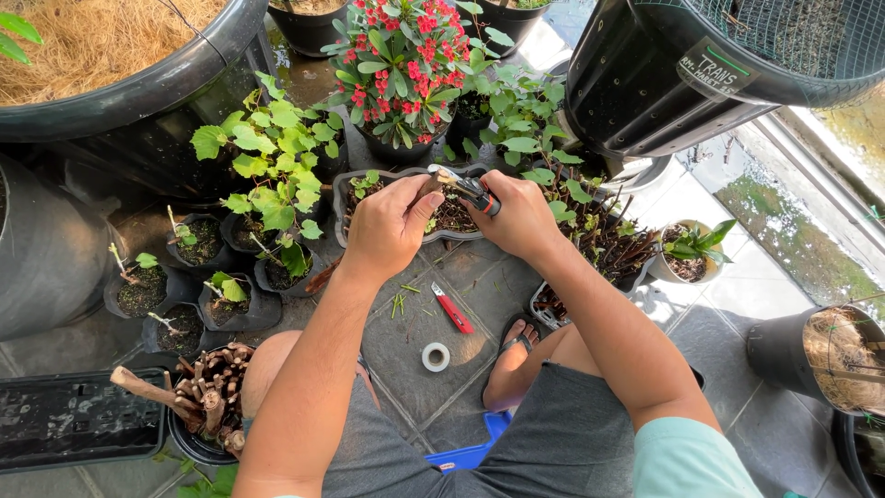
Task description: The person prepares a plant cutting by wrapping the base with tape, cutting a notch into a thicker branch using shears, and inserting the cutting into the notch.
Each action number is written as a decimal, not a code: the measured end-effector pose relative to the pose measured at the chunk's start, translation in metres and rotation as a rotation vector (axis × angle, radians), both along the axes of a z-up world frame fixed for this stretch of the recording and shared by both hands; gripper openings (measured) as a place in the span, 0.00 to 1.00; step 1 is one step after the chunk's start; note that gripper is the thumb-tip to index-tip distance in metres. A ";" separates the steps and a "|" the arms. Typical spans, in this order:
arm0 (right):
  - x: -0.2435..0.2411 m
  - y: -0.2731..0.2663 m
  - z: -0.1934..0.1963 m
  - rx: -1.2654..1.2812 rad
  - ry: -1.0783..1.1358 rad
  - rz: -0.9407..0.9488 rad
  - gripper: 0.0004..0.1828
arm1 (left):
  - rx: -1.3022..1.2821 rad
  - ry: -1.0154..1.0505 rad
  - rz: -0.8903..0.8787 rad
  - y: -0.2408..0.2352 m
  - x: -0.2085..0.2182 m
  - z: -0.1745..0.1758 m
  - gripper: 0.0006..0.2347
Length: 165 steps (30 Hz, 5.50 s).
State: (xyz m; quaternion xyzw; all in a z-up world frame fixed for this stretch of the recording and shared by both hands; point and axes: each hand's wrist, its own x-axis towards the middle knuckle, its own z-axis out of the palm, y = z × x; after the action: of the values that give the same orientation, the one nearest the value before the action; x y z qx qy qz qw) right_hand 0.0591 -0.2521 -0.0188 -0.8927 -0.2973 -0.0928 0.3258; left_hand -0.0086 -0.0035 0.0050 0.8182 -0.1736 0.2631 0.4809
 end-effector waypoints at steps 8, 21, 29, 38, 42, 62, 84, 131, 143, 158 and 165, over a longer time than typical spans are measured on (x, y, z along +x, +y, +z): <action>0.010 -0.005 -0.019 -0.045 -0.083 -0.057 0.10 | -0.003 -0.042 0.016 -0.001 0.003 0.003 0.13; 0.004 -0.005 -0.006 0.225 -0.065 -0.083 0.15 | -0.047 -0.218 -0.089 -0.006 0.006 0.003 0.09; 0.005 -0.011 0.003 0.244 -0.028 -0.093 0.18 | -0.051 -0.302 -0.068 -0.008 0.007 -0.003 0.09; 0.013 -0.007 -0.018 0.095 0.198 -0.170 0.21 | -0.255 -0.210 -0.041 -0.016 0.005 -0.013 0.11; 0.012 0.013 -0.020 -0.078 0.413 -0.229 0.28 | -0.260 -0.109 0.001 -0.015 0.001 0.012 0.09; -0.094 0.046 -0.301 -0.664 1.300 -0.329 0.44 | -0.269 0.257 -0.068 0.004 0.003 0.024 0.19; -0.171 0.026 -0.380 -0.545 0.930 -0.611 0.48 | -0.216 0.323 -0.027 0.007 0.002 0.035 0.17; 0.047 0.067 -0.085 0.933 0.324 -0.171 0.28 | -0.602 0.228 -0.138 -0.010 0.009 -0.002 0.18; 0.014 0.041 0.061 0.185 -0.177 0.152 0.25 | -0.500 0.256 -0.141 -0.006 0.008 0.003 0.29; -0.005 0.011 0.047 -0.052 -0.353 0.127 0.26 | -0.405 0.326 -0.209 -0.019 0.003 0.003 0.28; -0.011 0.011 0.055 -0.061 -0.324 0.124 0.24 | -0.381 0.322 -0.190 -0.022 -0.002 0.004 0.26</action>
State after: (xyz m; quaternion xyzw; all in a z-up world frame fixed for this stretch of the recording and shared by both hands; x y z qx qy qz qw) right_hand 0.0482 -0.2409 0.0358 -0.8554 -0.4032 -0.2061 0.2516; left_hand -0.0104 -0.0254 0.0086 0.7243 -0.1182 0.1114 0.6700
